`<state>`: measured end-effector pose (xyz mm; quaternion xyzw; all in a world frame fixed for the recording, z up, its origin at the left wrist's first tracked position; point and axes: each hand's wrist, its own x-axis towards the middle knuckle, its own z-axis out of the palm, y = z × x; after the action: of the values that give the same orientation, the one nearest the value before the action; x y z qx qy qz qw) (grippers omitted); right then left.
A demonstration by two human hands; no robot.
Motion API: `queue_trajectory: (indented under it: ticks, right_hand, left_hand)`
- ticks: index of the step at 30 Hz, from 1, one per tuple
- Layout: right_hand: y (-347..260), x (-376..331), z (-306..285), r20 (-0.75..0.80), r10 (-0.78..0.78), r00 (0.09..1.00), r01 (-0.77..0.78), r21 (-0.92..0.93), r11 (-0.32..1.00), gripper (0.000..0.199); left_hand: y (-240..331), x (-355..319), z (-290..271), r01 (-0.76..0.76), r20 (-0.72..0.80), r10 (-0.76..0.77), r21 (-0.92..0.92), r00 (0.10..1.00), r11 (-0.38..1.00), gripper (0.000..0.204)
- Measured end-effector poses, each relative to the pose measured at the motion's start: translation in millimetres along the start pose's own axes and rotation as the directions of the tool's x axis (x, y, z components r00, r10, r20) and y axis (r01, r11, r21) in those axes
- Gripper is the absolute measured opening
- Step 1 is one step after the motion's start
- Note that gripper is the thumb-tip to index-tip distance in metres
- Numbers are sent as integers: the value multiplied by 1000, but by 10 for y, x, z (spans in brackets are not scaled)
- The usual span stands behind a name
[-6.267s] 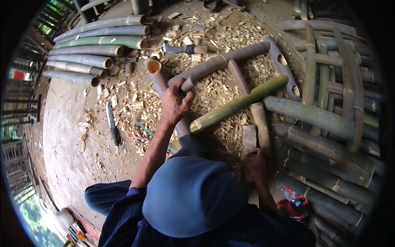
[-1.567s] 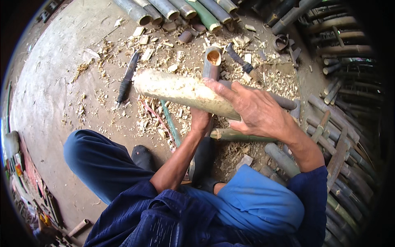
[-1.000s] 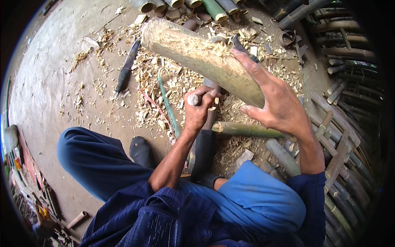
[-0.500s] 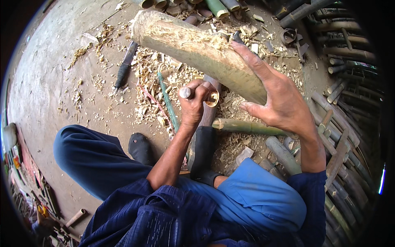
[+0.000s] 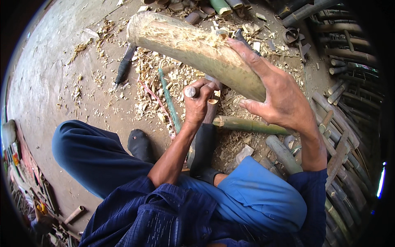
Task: The person constructs a piece of bamboo furniture by hand, using a knife to shave and fit bamboo joints and a wooden mallet to secure components together.
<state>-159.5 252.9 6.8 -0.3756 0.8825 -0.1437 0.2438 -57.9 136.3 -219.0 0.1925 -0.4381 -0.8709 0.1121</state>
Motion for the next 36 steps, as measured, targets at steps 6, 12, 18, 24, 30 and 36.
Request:
queue_trajectory:
  ticks: [6, 12, 18, 24, 30, 36]
  right_hand:
    - [-80, 78, 18, 72, -94, 993, 99, -60, 993, 108]
    - [17, 151, -148, 210, -77, 975, 144, -325, 935, 100]
    - [73, -35, 80, 61, -92, 994, 95, -52, 994, 106]
    - [24, -190, -82, 62, -8, 998, 16, -138, 990, 104]
    - [28, -434, 89, -70, 38, 997, -35, 51, 998, 106]
    - [-35, -505, 9, -64, 158, 985, -154, 60, 986, 106]
  left_hand:
    - [-132, 8, -60, -73, 6, 72, 121, 997, 990, 34]
    - [-149, 25, 7, 33, 35, -36, 77, 999, 996, 32]
    - [-251, 68, 57, -20, 66, 13, 113, 998, 993, 39]
    - [-9, 18, 264, 6, 177, -66, 319, 982, 948, 34]
    - [28, 101, 450, -92, 249, 37, 213, 968, 973, 28]
    - [-296, 176, 368, -249, 371, 125, 308, 920, 918, 25]
